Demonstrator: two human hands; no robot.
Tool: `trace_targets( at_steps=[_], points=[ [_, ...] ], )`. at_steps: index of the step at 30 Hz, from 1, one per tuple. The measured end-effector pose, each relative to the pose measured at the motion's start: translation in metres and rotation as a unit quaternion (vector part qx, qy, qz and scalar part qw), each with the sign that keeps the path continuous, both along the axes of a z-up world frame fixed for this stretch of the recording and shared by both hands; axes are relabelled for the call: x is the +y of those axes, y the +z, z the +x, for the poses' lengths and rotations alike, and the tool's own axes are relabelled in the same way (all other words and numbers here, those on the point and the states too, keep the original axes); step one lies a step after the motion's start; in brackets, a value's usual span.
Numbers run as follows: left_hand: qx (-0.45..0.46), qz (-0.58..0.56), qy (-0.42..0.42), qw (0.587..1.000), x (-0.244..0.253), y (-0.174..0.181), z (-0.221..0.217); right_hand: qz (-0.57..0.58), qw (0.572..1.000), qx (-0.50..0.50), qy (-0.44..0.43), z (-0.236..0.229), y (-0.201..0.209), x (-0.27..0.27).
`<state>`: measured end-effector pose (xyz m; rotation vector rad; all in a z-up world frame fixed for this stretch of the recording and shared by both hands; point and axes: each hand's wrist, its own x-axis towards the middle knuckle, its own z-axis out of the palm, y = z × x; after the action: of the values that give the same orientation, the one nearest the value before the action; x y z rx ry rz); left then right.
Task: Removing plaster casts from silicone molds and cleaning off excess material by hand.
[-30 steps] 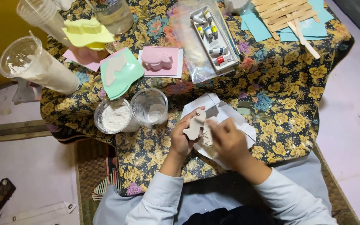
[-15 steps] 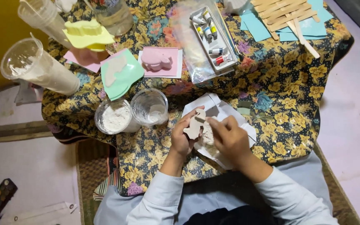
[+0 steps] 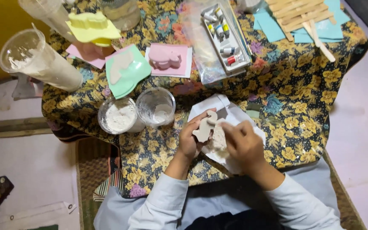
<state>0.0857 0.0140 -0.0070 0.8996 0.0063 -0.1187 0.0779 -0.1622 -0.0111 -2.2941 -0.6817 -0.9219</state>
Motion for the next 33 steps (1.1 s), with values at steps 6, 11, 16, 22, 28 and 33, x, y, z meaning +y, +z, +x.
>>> trace_targets(
  at_steps=[6,11,16,22,28,33],
  points=[
    [0.024,-0.004,-0.015,1.000,0.005,-0.005,-0.001,-0.022,0.999,0.022,0.034,-0.020,-0.005,0.012],
    [0.011,-0.029,0.014,0.999,0.000,-0.006,-0.004,-0.015,1.000,-0.008,0.004,-0.021,0.000,0.015],
    [0.022,-0.025,0.000,0.999,0.001,-0.006,0.000,-0.032,0.999,-0.016,-0.013,-0.006,-0.018,0.007],
    [0.012,-0.038,0.004,0.999,0.004,0.002,-0.001,-0.012,1.000,-0.018,0.010,-0.016,-0.011,0.017],
    [0.003,-0.022,0.009,1.000,0.002,-0.005,0.001,-0.007,0.999,-0.030,-0.022,-0.008,-0.006,0.008],
    [0.018,-0.014,0.003,1.000,0.003,-0.006,0.001,-0.042,0.998,-0.025,-0.030,0.002,-0.017,-0.002]
  ],
)
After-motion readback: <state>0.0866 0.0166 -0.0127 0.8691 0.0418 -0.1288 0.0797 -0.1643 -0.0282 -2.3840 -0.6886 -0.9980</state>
